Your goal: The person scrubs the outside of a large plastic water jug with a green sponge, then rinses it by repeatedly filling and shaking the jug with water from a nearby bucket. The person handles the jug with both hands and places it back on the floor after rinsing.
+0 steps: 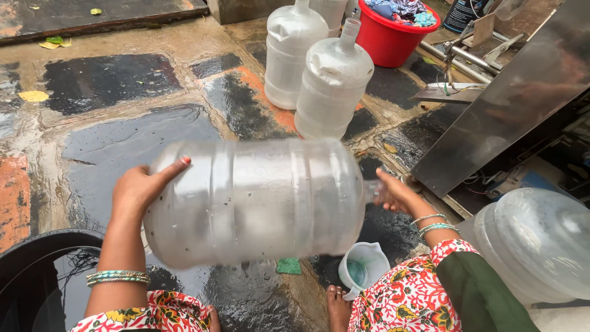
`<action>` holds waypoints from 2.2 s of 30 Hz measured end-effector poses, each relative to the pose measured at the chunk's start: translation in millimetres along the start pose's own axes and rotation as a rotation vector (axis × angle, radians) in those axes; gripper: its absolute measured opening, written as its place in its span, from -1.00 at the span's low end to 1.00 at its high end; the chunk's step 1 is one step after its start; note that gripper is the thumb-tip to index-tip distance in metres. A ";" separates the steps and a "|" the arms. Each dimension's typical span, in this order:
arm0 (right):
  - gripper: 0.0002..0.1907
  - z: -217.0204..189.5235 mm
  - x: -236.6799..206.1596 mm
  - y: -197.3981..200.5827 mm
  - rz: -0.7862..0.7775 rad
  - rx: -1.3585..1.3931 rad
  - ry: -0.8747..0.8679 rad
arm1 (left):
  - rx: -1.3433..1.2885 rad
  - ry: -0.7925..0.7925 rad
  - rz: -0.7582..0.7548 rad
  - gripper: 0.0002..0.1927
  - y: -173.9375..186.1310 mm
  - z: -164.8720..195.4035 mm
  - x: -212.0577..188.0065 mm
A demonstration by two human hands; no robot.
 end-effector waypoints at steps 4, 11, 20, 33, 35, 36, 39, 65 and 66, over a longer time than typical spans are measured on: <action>-0.36 -48.3 -32.5 27.2 0.126 0.300 0.417 | -0.499 -0.323 0.169 0.12 28.2 18.0 -7.1; -0.43 -55.8 -38.3 30.3 -0.021 0.566 0.393 | -0.768 -0.374 0.057 -0.03 26.7 22.7 -2.5; -0.35 -24.6 1.8 16.1 0.207 0.291 0.075 | -0.096 -0.072 0.039 0.14 -11.6 26.4 -1.0; -0.37 -33.5 -5.6 21.7 0.196 0.277 0.104 | -0.110 -0.122 0.065 0.10 -5.5 29.3 -3.6; -0.42 -33.2 -7.5 21.7 0.192 0.273 0.099 | -0.087 -0.106 0.052 0.12 -9.3 26.0 -1.4; -0.44 -32.9 -8.5 21.3 0.189 0.270 0.095 | -0.072 -0.106 0.048 0.12 -10.6 25.0 -0.7; -0.46 -32.2 -9.6 20.7 0.197 0.246 0.091 | -0.058 -0.092 0.035 0.10 -13.0 22.9 -0.4; -0.25 -17.5 0.0 22.5 0.149 0.177 0.046 | -0.011 -0.141 0.025 0.07 -17.2 33.9 -1.2; -0.25 -17.2 -0.3 22.0 0.145 0.173 0.042 | -0.013 -0.137 0.020 0.07 -18.0 33.5 -1.4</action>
Point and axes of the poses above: each hand's wrist, its own x-axis towards the middle knuckle, its own y-axis out of the back of the hand, z = x × y, the point moved 6 cm from there along x, towards the middle knuckle, and after that the axes turned 5 degrees about z, right-handed, at the moved point
